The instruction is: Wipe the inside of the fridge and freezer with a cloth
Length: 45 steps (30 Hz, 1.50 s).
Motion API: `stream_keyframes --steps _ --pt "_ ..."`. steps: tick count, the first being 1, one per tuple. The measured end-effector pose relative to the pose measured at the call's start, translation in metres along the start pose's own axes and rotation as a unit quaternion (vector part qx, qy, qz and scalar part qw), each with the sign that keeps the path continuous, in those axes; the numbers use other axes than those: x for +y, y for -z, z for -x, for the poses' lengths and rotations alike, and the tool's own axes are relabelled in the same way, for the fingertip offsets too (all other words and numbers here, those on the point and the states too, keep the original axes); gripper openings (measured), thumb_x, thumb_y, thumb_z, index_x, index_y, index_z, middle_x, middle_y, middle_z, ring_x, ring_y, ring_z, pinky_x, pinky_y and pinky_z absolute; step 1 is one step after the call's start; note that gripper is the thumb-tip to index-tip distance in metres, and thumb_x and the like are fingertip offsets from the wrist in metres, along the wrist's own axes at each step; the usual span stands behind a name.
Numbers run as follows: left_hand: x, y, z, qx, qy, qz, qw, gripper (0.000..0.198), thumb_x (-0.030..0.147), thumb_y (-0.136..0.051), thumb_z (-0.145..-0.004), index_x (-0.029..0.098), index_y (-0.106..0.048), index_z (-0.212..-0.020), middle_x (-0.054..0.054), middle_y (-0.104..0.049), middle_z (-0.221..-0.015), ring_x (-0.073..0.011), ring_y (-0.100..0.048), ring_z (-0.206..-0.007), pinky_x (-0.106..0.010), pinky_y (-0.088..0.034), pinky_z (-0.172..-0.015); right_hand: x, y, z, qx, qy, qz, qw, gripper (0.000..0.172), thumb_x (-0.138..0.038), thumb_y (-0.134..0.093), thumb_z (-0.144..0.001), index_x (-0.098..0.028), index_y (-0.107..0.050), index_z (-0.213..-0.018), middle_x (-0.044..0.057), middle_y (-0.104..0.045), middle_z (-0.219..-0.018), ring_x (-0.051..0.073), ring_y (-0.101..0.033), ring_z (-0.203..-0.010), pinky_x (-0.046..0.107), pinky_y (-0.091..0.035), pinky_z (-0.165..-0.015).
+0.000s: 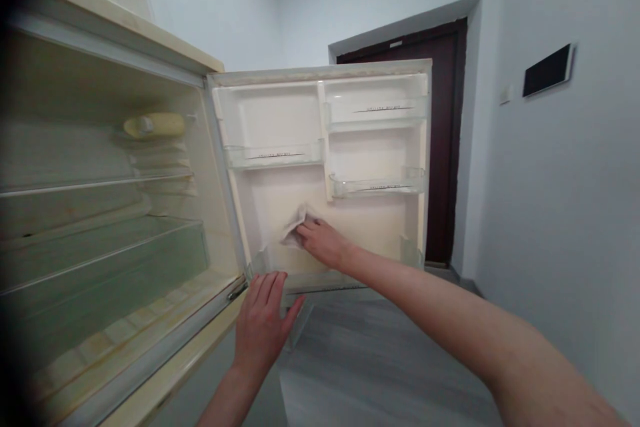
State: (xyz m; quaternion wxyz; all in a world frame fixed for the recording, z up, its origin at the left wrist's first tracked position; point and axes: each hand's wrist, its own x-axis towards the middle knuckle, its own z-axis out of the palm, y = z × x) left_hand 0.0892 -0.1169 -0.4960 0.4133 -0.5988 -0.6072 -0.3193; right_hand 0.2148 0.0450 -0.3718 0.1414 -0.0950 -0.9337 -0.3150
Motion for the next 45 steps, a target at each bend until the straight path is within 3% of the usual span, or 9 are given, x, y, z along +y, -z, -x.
stream_keyframes --steps 6,12,17,23,29,31,38,42,45 --pt "0.003 -0.001 -0.002 0.012 -0.003 -0.013 1.0 0.047 0.039 -0.069 -0.094 0.009 -0.059 -0.127 -0.015 -0.069 -0.12 -0.0331 -0.061 -0.117 -0.051 -0.043 -0.115 0.013 -0.009 0.041 -0.161 -0.089 -0.162 0.969 0.029 -0.006 -0.058 -0.093 -0.014 -0.076 -0.114 0.014 -0.072 -0.119 0.024 -0.066 -0.114 0.031 -0.053 -0.095" --pt "0.003 -0.004 -0.001 0.006 0.005 0.007 1.0 0.046 0.039 -0.067 -0.095 0.011 -0.058 -0.13 -0.014 -0.068 -0.122 -0.0331 -0.06 -0.119 -0.051 -0.04 -0.118 0.033 0.0 0.1 0.114 -0.261 -0.089 0.954 0.032 -0.001 -0.044 -0.091 -0.011 -0.071 -0.103 0.017 -0.066 -0.117 0.028 -0.058 -0.113 0.039 -0.05 -0.101" --pt "-0.003 -0.004 0.004 0.02 -0.006 0.017 1.0 0.049 0.039 -0.07 -0.093 0.008 -0.057 -0.129 -0.015 -0.067 -0.121 -0.033 -0.058 -0.119 -0.053 -0.038 -0.119 0.051 -0.006 0.087 0.282 -0.302 -0.045 0.91 0.035 -0.003 -0.04 -0.095 -0.011 -0.07 -0.111 0.019 -0.065 -0.118 0.03 -0.055 -0.116 0.042 -0.047 -0.104" --pt "-0.006 -0.002 0.003 0.016 -0.029 0.019 0.999 0.05 0.037 -0.072 -0.092 0.008 -0.057 -0.13 -0.014 -0.066 -0.121 -0.0329 -0.057 -0.118 -0.051 -0.038 -0.117 0.048 -0.011 0.057 0.178 -0.157 -0.113 0.965 0.027 -0.004 -0.051 -0.095 -0.013 -0.075 -0.103 0.014 -0.07 -0.107 0.025 -0.061 -0.105 0.035 -0.049 -0.094" --pt "0.001 -0.005 -0.004 0.017 -0.022 0.004 1.0 0.047 0.033 -0.073 -0.091 0.007 -0.059 -0.127 -0.015 -0.067 -0.118 -0.0336 -0.058 -0.114 -0.051 -0.04 -0.114 0.046 -0.024 0.068 -0.141 -0.027 -0.224 0.964 0.022 0.001 -0.062 -0.082 -0.014 -0.077 -0.075 0.005 -0.074 -0.078 0.016 -0.063 -0.073 0.024 -0.043 -0.068" --pt "0.001 -0.005 -0.004 0.018 -0.021 0.004 1.0 0.047 0.033 -0.074 -0.091 0.007 -0.059 -0.126 -0.015 -0.067 -0.118 -0.0336 -0.058 -0.114 -0.051 -0.04 -0.114 0.049 -0.019 0.074 -0.131 -0.026 -0.214 0.968 0.022 0.001 -0.064 -0.083 -0.014 -0.077 -0.075 0.005 -0.074 -0.078 0.016 -0.064 -0.074 0.024 -0.043 -0.068" --pt "-0.002 -0.002 -0.001 0.016 -0.023 0.019 0.999 0.048 0.032 -0.074 -0.09 0.006 -0.059 -0.128 -0.015 -0.066 -0.119 -0.0335 -0.057 -0.116 -0.052 -0.036 -0.118 0.068 0.02 0.102 0.178 -0.163 0.059 0.969 0.023 -0.012 -0.054 -0.101 -0.01 -0.075 -0.112 0.017 -0.071 -0.116 0.028 -0.059 -0.108 0.04 -0.046 -0.095" --pt "-0.004 0.0 -0.002 -0.001 -0.032 0.021 0.999 0.048 0.031 -0.073 -0.091 0.006 -0.058 -0.13 -0.015 -0.066 -0.121 -0.0324 -0.057 -0.117 -0.051 -0.036 -0.118 0.069 0.012 0.104 0.119 -0.167 0.043 0.978 0.021 -0.01 -0.056 -0.1 -0.011 -0.076 -0.107 0.015 -0.071 -0.118 0.028 -0.059 -0.111 0.037 -0.047 -0.094" --pt "-0.003 -0.003 -0.003 -0.001 -0.037 0.019 0.999 0.048 0.029 -0.073 -0.091 0.006 -0.058 -0.13 -0.014 -0.066 -0.12 -0.0323 -0.057 -0.116 -0.051 -0.037 -0.117 0.065 0.002 0.103 -0.033 -0.16 -0.063 0.985 0.021 -0.009 -0.057 -0.099 -0.012 -0.078 -0.098 0.013 -0.071 -0.117 0.026 -0.063 -0.111 0.032 -0.048 -0.09"
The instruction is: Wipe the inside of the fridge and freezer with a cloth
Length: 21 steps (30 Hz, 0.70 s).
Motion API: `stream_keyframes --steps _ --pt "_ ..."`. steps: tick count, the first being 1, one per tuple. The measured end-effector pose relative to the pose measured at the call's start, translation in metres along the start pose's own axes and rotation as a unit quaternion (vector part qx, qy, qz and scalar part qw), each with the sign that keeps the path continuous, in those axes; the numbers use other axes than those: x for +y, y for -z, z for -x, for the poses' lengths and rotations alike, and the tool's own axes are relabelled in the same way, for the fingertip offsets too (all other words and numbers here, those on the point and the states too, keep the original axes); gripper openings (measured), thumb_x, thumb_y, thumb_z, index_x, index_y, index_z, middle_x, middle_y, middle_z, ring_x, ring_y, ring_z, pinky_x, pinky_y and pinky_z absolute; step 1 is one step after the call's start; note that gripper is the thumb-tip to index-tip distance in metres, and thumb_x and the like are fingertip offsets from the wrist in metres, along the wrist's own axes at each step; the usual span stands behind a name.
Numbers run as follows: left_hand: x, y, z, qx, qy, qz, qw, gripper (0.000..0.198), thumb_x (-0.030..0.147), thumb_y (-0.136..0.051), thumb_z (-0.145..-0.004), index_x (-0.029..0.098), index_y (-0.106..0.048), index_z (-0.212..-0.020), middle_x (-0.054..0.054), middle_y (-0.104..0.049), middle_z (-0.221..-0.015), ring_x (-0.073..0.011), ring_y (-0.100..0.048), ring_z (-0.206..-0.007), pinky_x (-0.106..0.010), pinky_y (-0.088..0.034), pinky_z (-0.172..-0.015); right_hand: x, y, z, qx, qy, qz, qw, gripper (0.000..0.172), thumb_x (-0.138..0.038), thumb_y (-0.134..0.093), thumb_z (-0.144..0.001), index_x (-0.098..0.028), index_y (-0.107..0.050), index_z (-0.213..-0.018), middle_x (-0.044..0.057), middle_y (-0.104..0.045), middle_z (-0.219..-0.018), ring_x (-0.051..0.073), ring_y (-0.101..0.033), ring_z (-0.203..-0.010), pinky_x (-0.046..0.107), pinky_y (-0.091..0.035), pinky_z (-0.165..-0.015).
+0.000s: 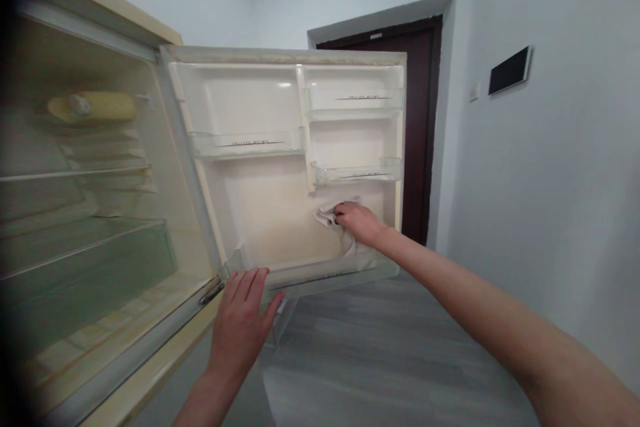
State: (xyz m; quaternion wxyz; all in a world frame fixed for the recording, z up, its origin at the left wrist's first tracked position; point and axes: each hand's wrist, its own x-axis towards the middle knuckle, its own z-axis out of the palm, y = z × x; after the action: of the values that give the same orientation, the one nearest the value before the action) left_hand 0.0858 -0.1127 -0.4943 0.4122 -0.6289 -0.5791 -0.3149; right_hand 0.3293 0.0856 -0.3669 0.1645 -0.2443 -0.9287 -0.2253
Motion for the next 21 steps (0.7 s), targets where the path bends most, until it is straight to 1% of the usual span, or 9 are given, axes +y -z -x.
stream_keyframes --steps 2,4,5,8,9,11,15,18,21 --pt "0.001 -0.003 -0.001 0.005 0.0 -0.001 1.0 0.048 0.028 -0.074 -0.089 0.006 -0.058 -0.13 -0.015 -0.066 -0.119 -0.0326 -0.057 -0.115 -0.052 -0.037 -0.117 0.001 -0.001 0.001 -0.125 -0.014 -0.043 0.991 0.022 -0.009 -0.058 -0.097 -0.012 -0.078 -0.092 0.012 -0.074 -0.109 0.024 -0.067 -0.103 0.029 -0.048 -0.083" --pt "0.003 -0.006 -0.002 0.012 0.006 -0.001 1.0 0.049 0.027 -0.076 -0.088 0.006 -0.059 -0.129 -0.015 -0.066 -0.119 -0.0333 -0.057 -0.114 -0.053 -0.038 -0.116 0.006 0.006 0.004 -0.162 -0.032 -0.058 0.985 0.023 -0.007 -0.057 -0.096 -0.011 -0.079 -0.088 0.013 -0.075 -0.103 0.024 -0.068 -0.1 0.028 -0.048 -0.081" --pt "0.004 -0.007 -0.002 0.015 0.009 0.0 1.0 0.048 0.026 -0.076 -0.088 0.006 -0.059 -0.128 -0.015 -0.066 -0.119 -0.0336 -0.057 -0.114 -0.053 -0.038 -0.116 0.01 0.011 0.006 -0.131 -0.044 -0.05 0.989 0.024 -0.005 -0.056 -0.095 -0.011 -0.079 -0.088 0.013 -0.075 -0.104 0.024 -0.068 -0.102 0.029 -0.048 -0.084" --pt "0.005 -0.007 -0.002 0.019 0.009 0.005 1.0 0.046 0.025 -0.075 -0.088 0.006 -0.06 -0.128 -0.015 -0.066 -0.118 -0.0336 -0.056 -0.114 -0.053 -0.038 -0.116 0.026 0.031 0.013 0.039 -0.094 0.038 0.994 0.026 -0.006 -0.053 -0.097 -0.009 -0.078 -0.099 0.016 -0.072 -0.113 0.027 -0.064 -0.109 0.033 -0.048 -0.093" --pt "0.005 -0.006 -0.002 0.018 0.008 0.007 1.0 0.045 0.025 -0.074 -0.089 0.006 -0.06 -0.128 -0.015 -0.066 -0.118 -0.0333 -0.056 -0.114 -0.053 -0.038 -0.116 0.031 0.036 0.015 0.071 -0.101 0.079 0.989 0.026 -0.007 -0.052 -0.099 -0.009 -0.078 -0.102 0.017 -0.072 -0.115 0.028 -0.063 -0.11 0.036 -0.047 -0.096" --pt "0.004 -0.005 -0.003 0.013 0.008 0.01 1.0 0.044 0.026 -0.072 -0.091 0.006 -0.059 -0.128 -0.015 -0.066 -0.118 -0.033 -0.056 -0.114 -0.052 -0.038 -0.116 0.039 0.041 0.021 0.076 -0.092 0.15 0.981 0.026 -0.01 -0.052 -0.1 -0.009 -0.077 -0.106 0.019 -0.07 -0.118 0.031 -0.061 -0.113 0.041 -0.047 -0.099" --pt "0.003 -0.003 -0.005 0.001 0.006 0.008 1.0 0.044 0.027 -0.072 -0.091 0.006 -0.059 -0.128 -0.015 -0.066 -0.118 -0.0327 -0.057 -0.114 -0.053 -0.039 -0.116 0.041 0.035 0.029 -0.035 -0.085 0.197 0.976 0.027 -0.01 -0.051 -0.099 -0.007 -0.078 -0.099 0.021 -0.068 -0.121 0.035 -0.062 -0.115 0.044 -0.051 -0.093" --pt "0.004 -0.005 -0.006 0.002 0.0 -0.004 1.0 0.045 0.028 -0.072 -0.091 0.006 -0.06 -0.128 -0.016 -0.067 -0.117 -0.0331 -0.058 -0.112 -0.053 -0.04 -0.114 0.029 0.027 0.028 -0.166 -0.12 0.156 0.966 0.033 -0.006 -0.047 -0.097 -0.008 -0.079 -0.101 0.021 -0.073 -0.111 0.034 -0.07 -0.105 0.041 -0.055 -0.083" --pt "0.005 -0.006 -0.007 0.008 0.004 -0.009 1.0 0.043 0.027 -0.072 -0.091 0.006 -0.06 -0.127 -0.016 -0.067 -0.117 -0.0337 -0.058 -0.113 -0.053 -0.041 -0.114 0.014 0.018 0.019 -0.265 -0.154 0.1 0.947 0.026 -0.01 -0.059 -0.091 -0.008 -0.08 -0.107 0.025 -0.074 -0.111 0.036 -0.072 -0.105 0.044 -0.055 -0.086"
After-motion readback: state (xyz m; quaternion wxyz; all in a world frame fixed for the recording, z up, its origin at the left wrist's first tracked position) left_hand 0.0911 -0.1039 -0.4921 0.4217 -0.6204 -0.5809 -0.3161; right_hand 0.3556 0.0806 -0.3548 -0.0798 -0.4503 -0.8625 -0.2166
